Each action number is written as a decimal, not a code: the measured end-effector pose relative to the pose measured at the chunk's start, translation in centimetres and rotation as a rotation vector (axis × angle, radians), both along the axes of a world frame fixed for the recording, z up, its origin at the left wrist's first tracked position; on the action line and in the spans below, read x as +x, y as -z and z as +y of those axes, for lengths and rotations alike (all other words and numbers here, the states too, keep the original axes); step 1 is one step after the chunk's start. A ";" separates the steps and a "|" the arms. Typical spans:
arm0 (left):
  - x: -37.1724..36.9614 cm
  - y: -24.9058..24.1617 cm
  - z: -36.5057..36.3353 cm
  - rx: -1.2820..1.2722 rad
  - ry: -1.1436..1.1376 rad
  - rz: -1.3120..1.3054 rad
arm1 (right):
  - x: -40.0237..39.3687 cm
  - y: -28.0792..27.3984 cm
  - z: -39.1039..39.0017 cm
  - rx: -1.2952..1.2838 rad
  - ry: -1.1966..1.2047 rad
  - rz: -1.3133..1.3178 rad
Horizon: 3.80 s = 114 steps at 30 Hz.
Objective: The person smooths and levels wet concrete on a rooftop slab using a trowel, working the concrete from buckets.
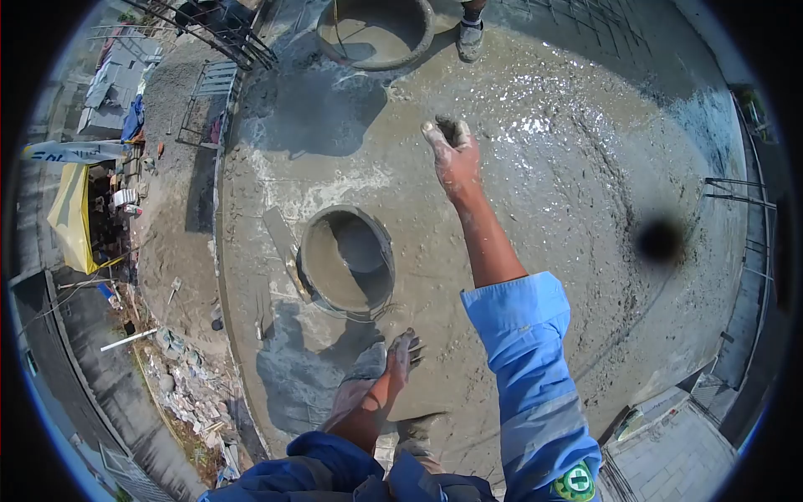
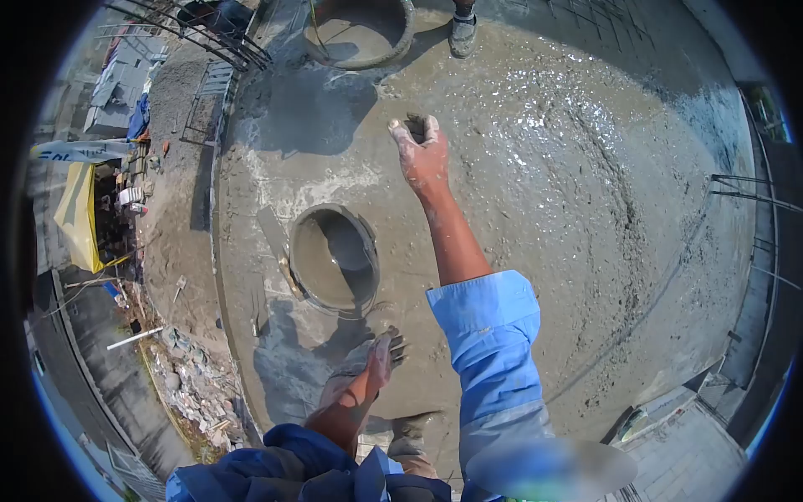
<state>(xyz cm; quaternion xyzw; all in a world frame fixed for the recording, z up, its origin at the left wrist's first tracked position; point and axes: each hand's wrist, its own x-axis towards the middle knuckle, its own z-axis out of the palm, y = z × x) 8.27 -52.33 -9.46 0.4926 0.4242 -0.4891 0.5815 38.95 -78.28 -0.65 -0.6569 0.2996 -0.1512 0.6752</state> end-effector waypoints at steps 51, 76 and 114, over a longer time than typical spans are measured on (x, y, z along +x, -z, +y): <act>-82.9 0.4 13.3 -1.034 2.104 -0.621 | -134.4 4.8 55.8 0.178 2.611 0.405; -2.5 -1.9 9.0 -0.245 0.353 -0.118 | -55.9 -7.0 17.6 0.259 0.474 0.223; 13.5 -0.2 21.0 0.267 0.013 -0.875 | 3.0 -11.5 6.4 0.235 -0.018 -0.362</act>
